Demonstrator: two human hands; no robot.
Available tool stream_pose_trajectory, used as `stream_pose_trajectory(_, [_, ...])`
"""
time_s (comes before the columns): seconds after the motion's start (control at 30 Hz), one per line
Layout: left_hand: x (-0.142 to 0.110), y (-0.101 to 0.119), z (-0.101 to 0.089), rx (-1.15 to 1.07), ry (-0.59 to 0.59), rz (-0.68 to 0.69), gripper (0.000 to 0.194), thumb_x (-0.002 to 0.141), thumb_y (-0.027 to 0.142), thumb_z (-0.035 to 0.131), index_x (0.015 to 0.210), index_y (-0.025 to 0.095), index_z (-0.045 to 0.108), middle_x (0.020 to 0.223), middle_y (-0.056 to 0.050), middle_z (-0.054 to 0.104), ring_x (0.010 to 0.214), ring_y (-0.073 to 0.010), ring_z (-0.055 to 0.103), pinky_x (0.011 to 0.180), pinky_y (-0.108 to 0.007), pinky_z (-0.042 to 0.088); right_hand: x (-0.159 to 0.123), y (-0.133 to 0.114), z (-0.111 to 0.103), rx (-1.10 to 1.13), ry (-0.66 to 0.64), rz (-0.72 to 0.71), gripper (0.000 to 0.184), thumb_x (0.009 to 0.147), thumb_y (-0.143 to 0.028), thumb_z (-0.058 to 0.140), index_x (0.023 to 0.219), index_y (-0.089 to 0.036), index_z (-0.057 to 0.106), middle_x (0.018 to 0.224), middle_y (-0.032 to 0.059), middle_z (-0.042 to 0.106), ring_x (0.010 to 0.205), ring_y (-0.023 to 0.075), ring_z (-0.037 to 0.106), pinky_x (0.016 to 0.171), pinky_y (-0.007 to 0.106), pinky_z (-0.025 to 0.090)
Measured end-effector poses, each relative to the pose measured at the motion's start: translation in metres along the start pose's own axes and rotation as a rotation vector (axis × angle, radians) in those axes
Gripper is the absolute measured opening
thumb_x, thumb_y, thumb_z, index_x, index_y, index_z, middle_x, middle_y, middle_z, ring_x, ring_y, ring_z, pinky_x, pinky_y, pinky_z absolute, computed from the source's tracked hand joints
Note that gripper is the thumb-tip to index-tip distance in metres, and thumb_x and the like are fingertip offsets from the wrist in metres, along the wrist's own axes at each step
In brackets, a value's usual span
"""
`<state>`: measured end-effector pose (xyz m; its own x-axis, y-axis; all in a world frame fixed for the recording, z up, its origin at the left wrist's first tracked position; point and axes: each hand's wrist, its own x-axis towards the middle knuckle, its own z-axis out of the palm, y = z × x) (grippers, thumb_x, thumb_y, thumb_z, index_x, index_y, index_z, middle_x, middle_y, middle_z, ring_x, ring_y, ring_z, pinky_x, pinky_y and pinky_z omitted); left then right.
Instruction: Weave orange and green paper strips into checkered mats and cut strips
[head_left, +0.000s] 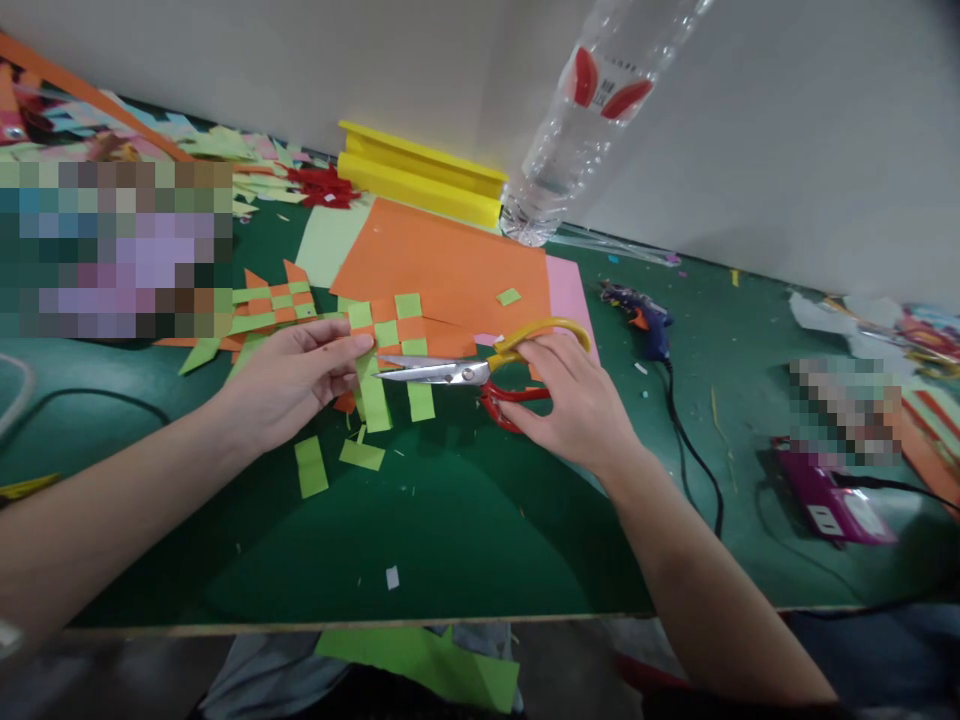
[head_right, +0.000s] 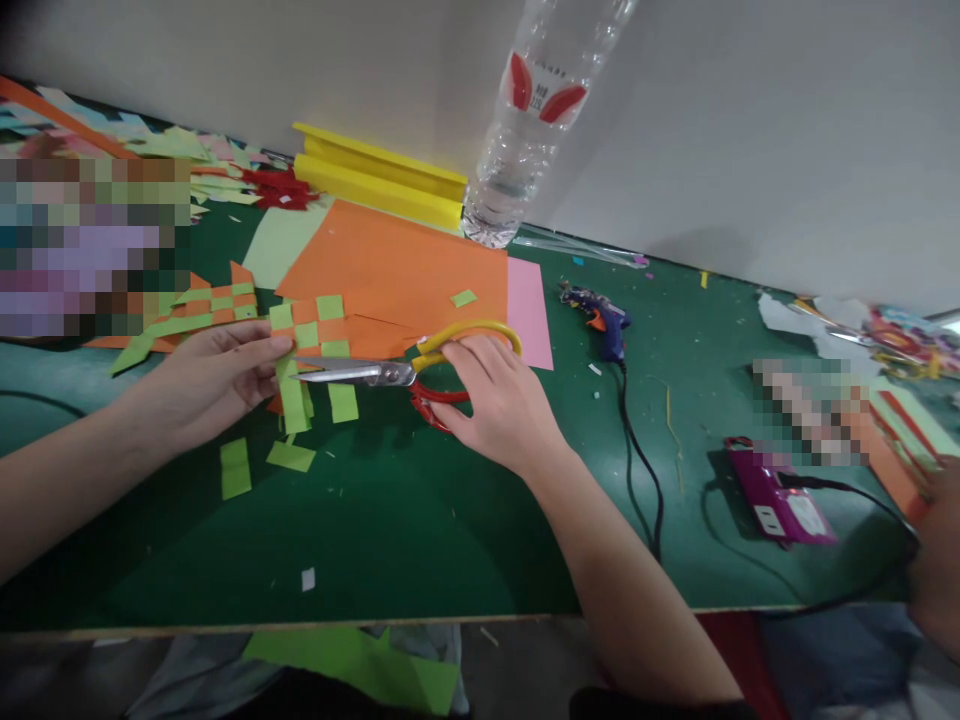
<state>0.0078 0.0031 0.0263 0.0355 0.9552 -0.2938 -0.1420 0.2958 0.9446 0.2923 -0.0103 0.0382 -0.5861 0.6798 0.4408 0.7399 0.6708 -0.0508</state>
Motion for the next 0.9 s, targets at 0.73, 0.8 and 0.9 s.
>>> stream_pose_trajectory(0.73, [0.0032, -0.0076, -0.0028, -0.298, 0.015, -0.084, 0.038, 0.047, 0.019, 0.093, 0.070, 0.017, 0.063, 0.055, 0.008, 0.060, 0.045, -0.0048, 0.054, 0.044, -0.015, 0.051, 0.0004, 0.0038, -0.0004, 0.017, -0.004, -0.061, 0.030, 0.085, -0.024, 0.062, 0.112, -0.011, 0.059, 0.105, 0.0177, 0.066, 0.101, 0.0303, 0.064, 0.085, 0.046, 0.057])
stream_pose_trajectory(0.8, [0.0027, -0.0072, -0.0021, -0.286, 0.016, -0.085, 0.037, 0.048, 0.020, 0.093, 0.070, 0.017, 0.064, 0.055, 0.008, 0.060, 0.045, -0.0050, 0.054, 0.043, -0.015, 0.050, 0.0003, 0.0042, -0.0006, 0.016, -0.004, -0.061, 0.029, 0.086, -0.024, 0.062, 0.111, -0.011, 0.059, 0.105, 0.0173, 0.067, 0.101, 0.0301, 0.064, 0.085, 0.046, 0.057])
stream_pose_trajectory(0.9, [0.0024, -0.0064, -0.0007, -0.271, 0.013, -0.081, 0.036, 0.049, 0.021, 0.093, 0.070, 0.017, 0.064, 0.056, 0.008, 0.060, 0.045, -0.0051, 0.054, 0.043, -0.015, 0.050, 0.0000, 0.0044, -0.0006, 0.015, 0.001, -0.069, 0.028, 0.086, -0.023, 0.062, 0.110, -0.009, 0.059, 0.103, 0.0180, 0.067, 0.099, 0.0303, 0.064, 0.084, 0.046, 0.058])
